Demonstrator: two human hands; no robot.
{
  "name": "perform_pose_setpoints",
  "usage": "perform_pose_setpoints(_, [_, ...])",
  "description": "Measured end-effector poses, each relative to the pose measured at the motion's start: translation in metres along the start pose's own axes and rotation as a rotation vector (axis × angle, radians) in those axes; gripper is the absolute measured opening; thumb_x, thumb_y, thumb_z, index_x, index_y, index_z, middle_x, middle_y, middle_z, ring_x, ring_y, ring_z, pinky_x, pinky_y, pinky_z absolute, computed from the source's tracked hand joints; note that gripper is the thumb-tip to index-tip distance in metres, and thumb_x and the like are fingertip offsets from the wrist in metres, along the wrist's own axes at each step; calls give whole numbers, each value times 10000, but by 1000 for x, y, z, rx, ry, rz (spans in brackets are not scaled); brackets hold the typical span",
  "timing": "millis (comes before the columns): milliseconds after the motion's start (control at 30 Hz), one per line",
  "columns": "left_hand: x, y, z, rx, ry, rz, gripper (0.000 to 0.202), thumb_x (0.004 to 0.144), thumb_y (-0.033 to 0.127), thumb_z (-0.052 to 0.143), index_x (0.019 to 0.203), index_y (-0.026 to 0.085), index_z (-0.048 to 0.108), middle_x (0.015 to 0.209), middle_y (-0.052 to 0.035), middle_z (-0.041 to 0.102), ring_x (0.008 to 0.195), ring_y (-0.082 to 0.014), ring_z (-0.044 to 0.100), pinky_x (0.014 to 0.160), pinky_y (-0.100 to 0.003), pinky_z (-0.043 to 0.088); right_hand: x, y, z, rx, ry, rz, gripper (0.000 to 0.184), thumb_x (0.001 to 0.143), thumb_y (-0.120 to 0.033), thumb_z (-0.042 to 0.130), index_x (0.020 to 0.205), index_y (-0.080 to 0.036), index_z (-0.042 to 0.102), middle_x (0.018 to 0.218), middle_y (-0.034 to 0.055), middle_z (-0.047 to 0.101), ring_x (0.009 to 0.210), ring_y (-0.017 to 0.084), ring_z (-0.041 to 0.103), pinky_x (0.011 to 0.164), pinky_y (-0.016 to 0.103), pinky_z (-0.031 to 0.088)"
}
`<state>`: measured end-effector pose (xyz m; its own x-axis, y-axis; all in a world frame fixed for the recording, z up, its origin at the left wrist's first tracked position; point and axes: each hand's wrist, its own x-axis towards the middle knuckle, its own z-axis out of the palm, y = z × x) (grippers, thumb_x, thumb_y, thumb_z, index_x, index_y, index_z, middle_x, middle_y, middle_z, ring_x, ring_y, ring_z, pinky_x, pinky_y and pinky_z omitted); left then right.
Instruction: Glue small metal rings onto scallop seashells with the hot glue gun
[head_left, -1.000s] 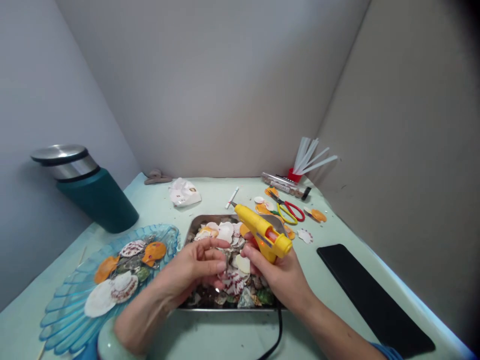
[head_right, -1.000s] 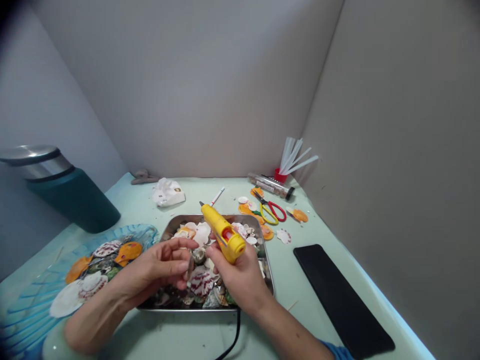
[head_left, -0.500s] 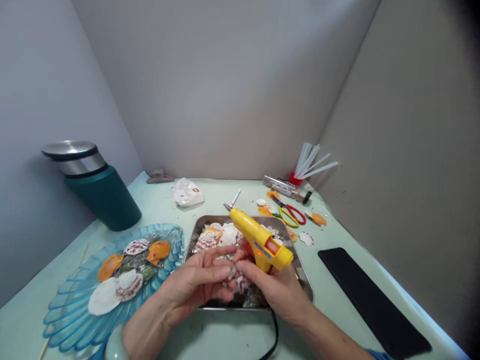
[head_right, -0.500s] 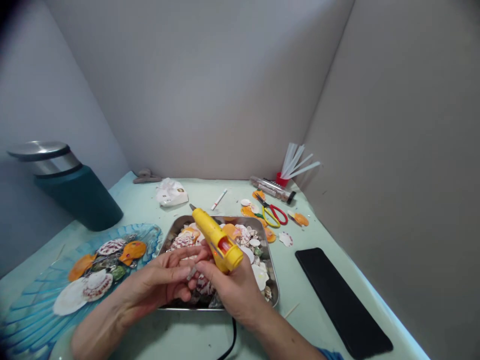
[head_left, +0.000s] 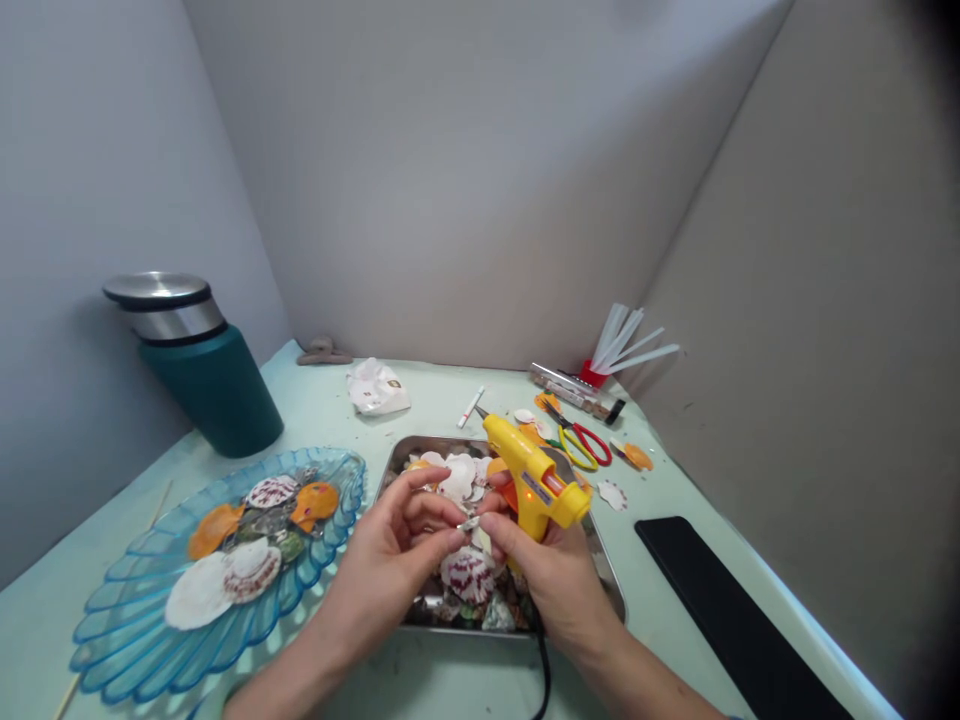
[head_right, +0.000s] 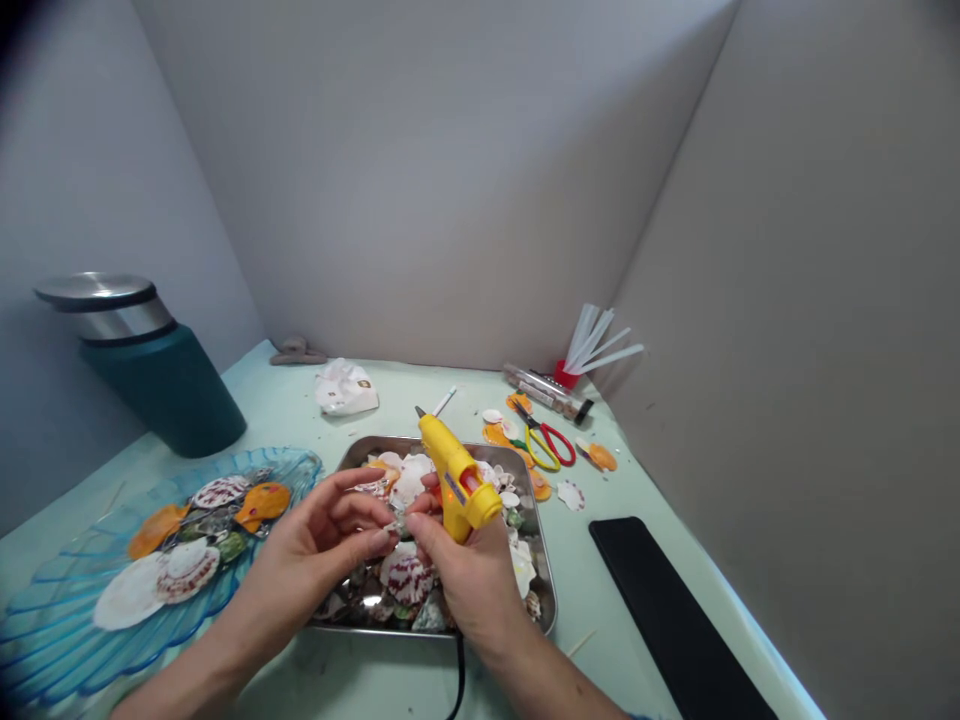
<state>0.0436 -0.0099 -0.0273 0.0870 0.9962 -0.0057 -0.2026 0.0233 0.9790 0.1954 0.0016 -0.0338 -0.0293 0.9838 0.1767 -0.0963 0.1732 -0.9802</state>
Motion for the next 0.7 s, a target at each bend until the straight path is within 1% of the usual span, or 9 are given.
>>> perform_pose_setpoints(100, [4,-1,-1,45,-14,37,422,742,169,691,1119,208,506,759,24,646,731,-129,598,689,-254,472,4,1,0,20,-19,33,370,744,-394,692,1021,-184,566,726,-14,609,514,100,527,490,224,476])
perform_pose_setpoints(233, [11,1,-4,130,37,44,438,752,168,672,1141,200,474,761,23,638,724,-133,591,694,-272,467,8,3,-7,1,-49,53,324,771,-368,681,1016,-180,582,768,-3,619,555,109,539,532,232,480])
perform_pose_setpoints(300, [14,3,-8,157,71,46,438,750,175,672,1136,199,467,756,27,632,714,-134,591,698,-282,470,8,5,-15,-74,-75,46,281,781,-359,677,984,-175,615,795,19,636,598,133,561,573,253,493])
perform_pose_setpoints(333, [16,4,-10,160,86,49,440,750,182,671,1136,200,461,755,28,629,711,-138,594,705,-294,475,8,5,-20,-164,-96,34,253,786,-360,672,957,-179,630,773,21,640,622,151,577,603,269,501])
perform_pose_setpoints(400, [19,5,-14,148,117,45,452,749,196,671,1141,201,446,754,32,619,710,-147,603,726,-322,486,7,6,-29,-342,-105,-33,204,776,-359,675,885,-189,647,742,30,651,673,191,606,647,298,507])
perform_pose_setpoints(500, [21,5,-19,107,174,26,480,732,207,687,1139,197,434,744,35,613,706,-153,608,730,-330,494,7,6,-41,-520,-184,-169,113,770,-315,668,814,-211,650,700,25,654,625,196,610,607,288,494])
perform_pose_setpoints(567, [22,3,-22,69,199,22,496,718,207,700,1137,195,434,739,36,617,712,-151,608,727,-322,498,9,7,-47,-560,-279,-244,62,774,-258,645,829,-230,652,697,15,657,574,180,600,563,265,478])
perform_pose_setpoints(600, [22,2,-23,49,207,19,504,711,205,705,1136,196,434,736,37,619,709,-150,608,722,-319,501,10,7,-50,-562,-313,-273,77,775,-236,632,850,-240,651,697,11,656,555,173,593,544,257,468])
perform_pose_setpoints(700, [22,0,-24,1,218,-5,516,698,190,711,1136,196,438,731,43,622,707,-141,608,714,-305,509,10,10,-53,-540,-322,-328,133,791,-261,606,918,-258,642,695,14,648,536,175,583,515,259,440])
